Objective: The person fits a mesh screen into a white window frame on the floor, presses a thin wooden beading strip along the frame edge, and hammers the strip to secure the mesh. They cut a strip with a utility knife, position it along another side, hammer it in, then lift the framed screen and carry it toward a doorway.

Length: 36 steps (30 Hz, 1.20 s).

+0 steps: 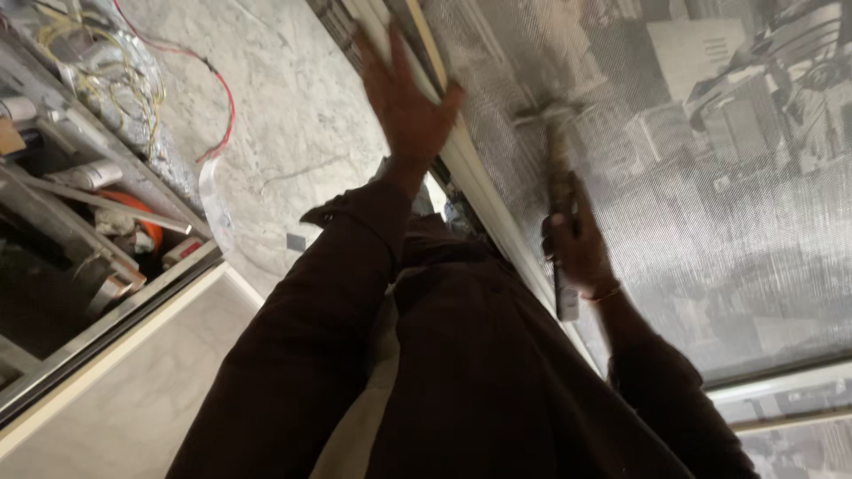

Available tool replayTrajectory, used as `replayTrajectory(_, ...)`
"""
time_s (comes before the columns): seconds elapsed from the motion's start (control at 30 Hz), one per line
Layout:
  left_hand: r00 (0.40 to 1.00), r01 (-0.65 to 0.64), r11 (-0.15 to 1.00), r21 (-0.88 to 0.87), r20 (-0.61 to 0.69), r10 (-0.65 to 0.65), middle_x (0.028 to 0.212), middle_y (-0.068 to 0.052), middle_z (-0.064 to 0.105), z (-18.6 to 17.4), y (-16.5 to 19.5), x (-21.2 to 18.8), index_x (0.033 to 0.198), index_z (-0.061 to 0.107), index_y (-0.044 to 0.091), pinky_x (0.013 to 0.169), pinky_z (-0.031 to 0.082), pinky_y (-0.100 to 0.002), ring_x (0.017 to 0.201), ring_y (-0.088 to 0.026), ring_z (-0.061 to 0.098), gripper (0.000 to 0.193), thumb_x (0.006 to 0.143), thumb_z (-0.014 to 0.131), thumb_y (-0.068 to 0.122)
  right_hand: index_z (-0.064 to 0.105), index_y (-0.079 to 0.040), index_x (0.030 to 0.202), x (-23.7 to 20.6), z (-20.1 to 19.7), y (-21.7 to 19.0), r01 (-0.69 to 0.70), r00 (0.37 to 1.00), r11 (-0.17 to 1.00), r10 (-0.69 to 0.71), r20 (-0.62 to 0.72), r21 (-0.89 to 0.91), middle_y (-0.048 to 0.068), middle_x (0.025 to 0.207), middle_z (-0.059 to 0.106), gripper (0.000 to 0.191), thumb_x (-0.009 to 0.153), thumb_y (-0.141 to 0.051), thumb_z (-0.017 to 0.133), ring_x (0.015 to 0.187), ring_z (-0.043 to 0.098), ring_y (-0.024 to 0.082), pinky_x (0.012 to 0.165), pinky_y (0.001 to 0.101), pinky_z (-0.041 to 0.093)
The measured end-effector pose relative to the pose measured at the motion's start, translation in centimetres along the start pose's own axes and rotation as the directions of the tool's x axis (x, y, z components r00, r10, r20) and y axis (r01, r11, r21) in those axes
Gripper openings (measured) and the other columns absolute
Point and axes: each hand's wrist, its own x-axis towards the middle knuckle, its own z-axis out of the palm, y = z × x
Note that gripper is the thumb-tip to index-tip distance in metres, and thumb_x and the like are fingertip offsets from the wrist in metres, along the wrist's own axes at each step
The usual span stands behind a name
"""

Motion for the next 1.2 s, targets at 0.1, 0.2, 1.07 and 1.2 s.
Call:
replayTrajectory(0.1, 0.993, -0.063, 0.985, 0.160, -0.089, 0.078, 0.172, -0.021, -0.012, 0.5, -0.6, 1.4, 0.169, 0.007, 0.020, 0.130, 0.013, -0.065, 0.161, -0.045, -0.002, 0.117, 0.088, 0.086, 0.049, 0.014, -0.015, 0.166, 0.2, 0.3, 0.3, -0.020, 0.996, 0.988, 0.033, 0.080, -0.155, 0.011, 0.086, 0.068, 0.070, 0.105, -0.026, 0.047, 0.062, 0.063, 0.014, 0.058, 0.0323, 0.058)
replayTrajectory(0.2, 0.997, -0.041, 0.981, 0.188, -0.059, 0.053, 0.172, -0.022, -0.007, 0.7, -0.8, 1.6, 0.168, 0.012, 0.021, 0.131, 0.012, -0.066, 0.162, -0.044, 0.004, 0.112, 0.085, 0.084, 0.043, 0.014, -0.015, 0.167, 0.6, 0.5, 0.0, 0.067, 0.996, 0.993, -0.060, 0.073, -0.101, 0.011, 0.087, 0.069, 0.069, 0.106, -0.025, 0.046, 0.066, 0.065, 0.015, 0.060, 0.0315, 0.060)
replayTrajectory(1.07, 0.997, -0.007, 0.995, 0.099, -0.074, 0.014, 0.170, -0.028, 0.001, -0.3, -1.2, 3.0, 0.165, 0.020, 0.019, 0.128, 0.020, -0.063, 0.158, -0.050, 0.012, 0.105, 0.086, 0.086, 0.040, 0.015, -0.012, 0.170, 3.2, 1.5, -1.9, 0.219, 0.975, 0.973, -0.221, 0.035, 0.068, 0.008, 0.098, 0.061, 0.071, 0.110, -0.027, 0.049, 0.068, 0.059, 0.012, 0.058, 0.0321, 0.055)
replayTrajectory(1.2, 0.991, 0.055, 0.989, 0.136, -0.128, -0.038, 0.165, -0.022, 0.023, 0.4, -2.7, 7.5, 0.158, 0.037, 0.020, 0.130, 0.028, -0.061, 0.155, -0.046, 0.029, 0.090, 0.088, 0.087, 0.044, 0.015, -0.012, 0.166, 4.0, 2.0, -2.4, 0.087, 0.993, 0.986, -0.073, 0.097, -0.145, 0.007, 0.095, 0.066, 0.070, 0.103, -0.021, 0.047, 0.063, 0.065, 0.013, 0.056, 0.0318, 0.059)
